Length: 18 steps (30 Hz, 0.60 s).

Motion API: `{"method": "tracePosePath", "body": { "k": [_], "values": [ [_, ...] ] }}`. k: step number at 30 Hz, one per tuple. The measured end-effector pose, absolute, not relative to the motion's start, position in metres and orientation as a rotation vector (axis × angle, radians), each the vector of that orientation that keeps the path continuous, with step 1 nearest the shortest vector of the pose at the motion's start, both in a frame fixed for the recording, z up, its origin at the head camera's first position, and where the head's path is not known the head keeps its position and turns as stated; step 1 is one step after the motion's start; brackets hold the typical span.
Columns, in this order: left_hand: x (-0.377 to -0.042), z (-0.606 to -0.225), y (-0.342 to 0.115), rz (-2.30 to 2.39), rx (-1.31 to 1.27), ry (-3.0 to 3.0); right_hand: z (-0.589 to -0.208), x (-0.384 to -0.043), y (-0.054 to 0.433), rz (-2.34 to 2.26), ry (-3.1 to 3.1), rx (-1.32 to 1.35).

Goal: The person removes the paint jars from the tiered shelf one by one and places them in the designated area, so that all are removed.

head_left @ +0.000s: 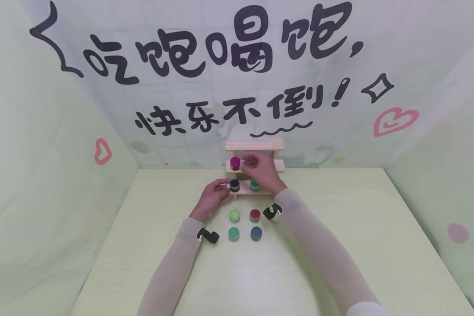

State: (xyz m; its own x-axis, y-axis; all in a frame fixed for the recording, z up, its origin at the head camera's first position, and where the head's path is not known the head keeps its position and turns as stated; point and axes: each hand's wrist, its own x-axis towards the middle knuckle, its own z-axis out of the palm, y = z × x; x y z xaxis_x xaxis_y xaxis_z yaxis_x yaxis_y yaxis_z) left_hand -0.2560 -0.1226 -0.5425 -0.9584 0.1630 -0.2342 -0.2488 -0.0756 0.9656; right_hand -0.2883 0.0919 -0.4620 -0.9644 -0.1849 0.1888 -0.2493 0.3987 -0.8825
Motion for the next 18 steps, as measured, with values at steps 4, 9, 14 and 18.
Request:
{"method": "tracePosePath", "body": {
  "k": [4, 9, 14, 18],
  "values": [
    [-0.256, -0.544, -0.122, 2.117, -0.074, 1.921, -0.465, -0.294, 0.089, 1.657, -2.594, 0.381],
    [-0.257, -0.546, -0.123, 2.130, -0.066, 1.919, -0.464, -0.299, 0.083, 1.644, -2.633, 0.388],
    [-0.257, -0.547, -0.125, 2.136, -0.067, 1.897, -0.464, -0.302, 0.076, 1.588, -2.642, 0.437],
    [-0.257, -0.548, -0.125, 2.152, -0.069, 1.877, -0.465, -0.304, 0.072, 1.543, -2.666, 0.443]
  ]
}}
